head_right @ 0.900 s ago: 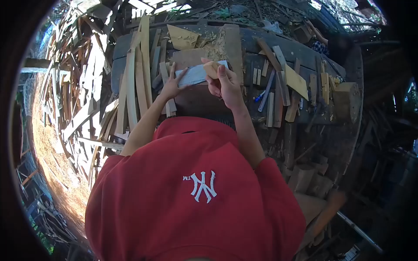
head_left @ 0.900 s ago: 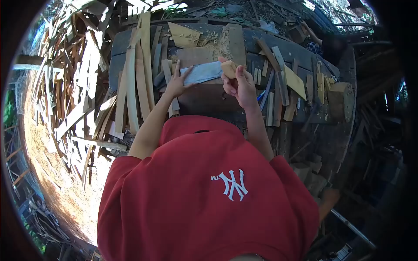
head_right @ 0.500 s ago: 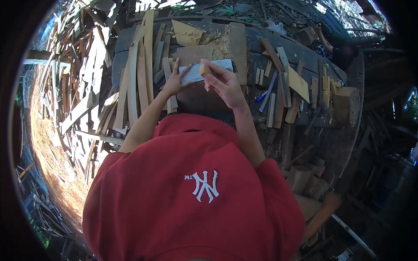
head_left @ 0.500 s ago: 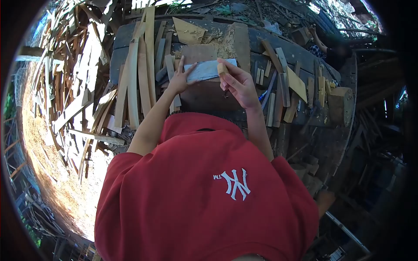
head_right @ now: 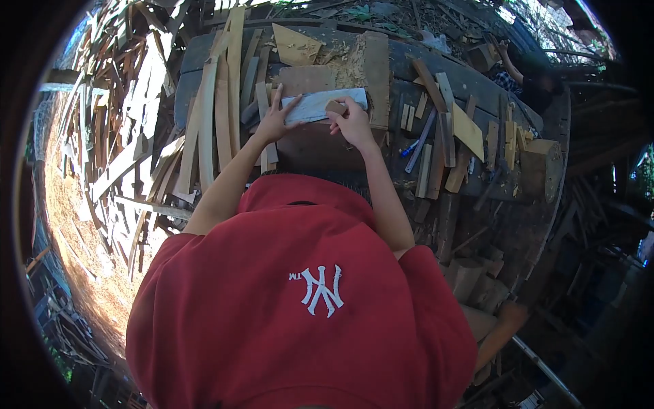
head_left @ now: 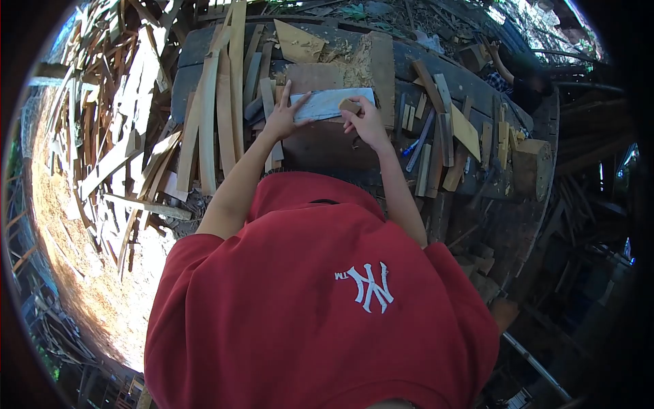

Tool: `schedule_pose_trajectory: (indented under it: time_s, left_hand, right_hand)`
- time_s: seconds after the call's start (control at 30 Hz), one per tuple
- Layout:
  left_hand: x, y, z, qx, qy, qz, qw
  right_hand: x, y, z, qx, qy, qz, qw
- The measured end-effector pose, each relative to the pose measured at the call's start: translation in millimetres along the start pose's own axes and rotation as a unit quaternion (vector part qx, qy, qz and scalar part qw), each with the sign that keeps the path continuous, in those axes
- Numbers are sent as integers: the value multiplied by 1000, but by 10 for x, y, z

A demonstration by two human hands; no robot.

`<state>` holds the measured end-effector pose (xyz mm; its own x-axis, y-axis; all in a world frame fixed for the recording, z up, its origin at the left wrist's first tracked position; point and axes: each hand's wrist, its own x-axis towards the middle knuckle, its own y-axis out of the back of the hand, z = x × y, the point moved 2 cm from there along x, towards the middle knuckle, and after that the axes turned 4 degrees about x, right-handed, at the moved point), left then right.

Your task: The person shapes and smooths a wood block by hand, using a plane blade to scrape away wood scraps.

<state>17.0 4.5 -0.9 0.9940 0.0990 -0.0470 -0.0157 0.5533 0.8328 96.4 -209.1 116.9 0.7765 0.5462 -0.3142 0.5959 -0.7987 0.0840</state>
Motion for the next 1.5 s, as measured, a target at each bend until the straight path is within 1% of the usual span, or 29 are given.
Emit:
schedule_pose_trajectory:
  time_s: [0.07, 0.1, 0.13, 0.17, 0.27, 0.37, 0.47, 0.57, 0.67, 0.77, 0.83, 0.93, 1.03, 1.13, 1.23, 1.33, 1.37, 1.43, 1.5]
  left_hand:
    - [0, 7, 17, 2, 6, -7, 1000]
    - [-1, 7, 21, 2, 3, 0, 1000]
    - [-6, 8, 22, 2, -1, 6, 1000]
    - [-11, 8, 26, 2, -4, 12, 1000]
    - [-4, 17, 38, 0, 15, -8, 1000]
    - [-7, -5, 24, 1, 9, 7, 1000]
    - [-10, -19, 12, -1, 0, 17, 1000]
    - [-8, 70, 84, -28, 30, -27, 999]
    - [-20, 149, 147, -26, 47, -43, 998]
    - [0, -7, 29, -7, 11, 1, 1000]
    - [24, -11, 36, -5, 12, 3, 1000]
    - [-22, 29, 53, 0, 19, -11, 1000]
    - [-26, 18, 53, -3, 16, 7, 1000]
    - [5, 9, 19, -16, 6, 15, 1000]
    - [3, 18, 47, -20, 12, 7, 1000]
    - [-16, 45, 74, -14, 20, -7, 1000]
    - [-7, 58, 78, -12, 25, -10, 1000]
    - [-23, 60, 75, -17, 21, -3, 1000]
    - [-12, 64, 81, -16, 19, -1, 1000]
  right_hand:
    - [128, -23, 121, -166, -50, 23, 985]
    - [220, -32, 252, -250, 37, 61, 966]
    - [307, -59, 454, -329, 123, 98, 931]
    - [343, -103, 550, -404, 207, 132, 881]
    - [332, -260, 596, -449, 104, 130, 878]
    - [308, -443, 739, -459, 125, 155, 866]
    - [331, -401, 742, -513, 146, 117, 838]
    - [423, -123, 715, -501, 119, 204, 833]
    - [449, -234, 722, -503, 92, 251, 822]
    - [411, -527, 782, -507, 172, 157, 830]
    - [419, -457, 757, -512, 219, 92, 825]
    - [451, 4, 684, -518, 161, 170, 823]
    - [491, -35, 713, -530, 83, 252, 806]
    - [455, -491, 714, -517, 155, 137, 831]
    - [431, -516, 707, -531, 206, 58, 820]
    - [493, 14, 706, -573, 103, 134, 802]
    - [540, 115, 713, -575, 86, 161, 797]
    - [553, 218, 793, -578, 49, 213, 786]
    - [578, 95, 881, -605, 26, 213, 767]
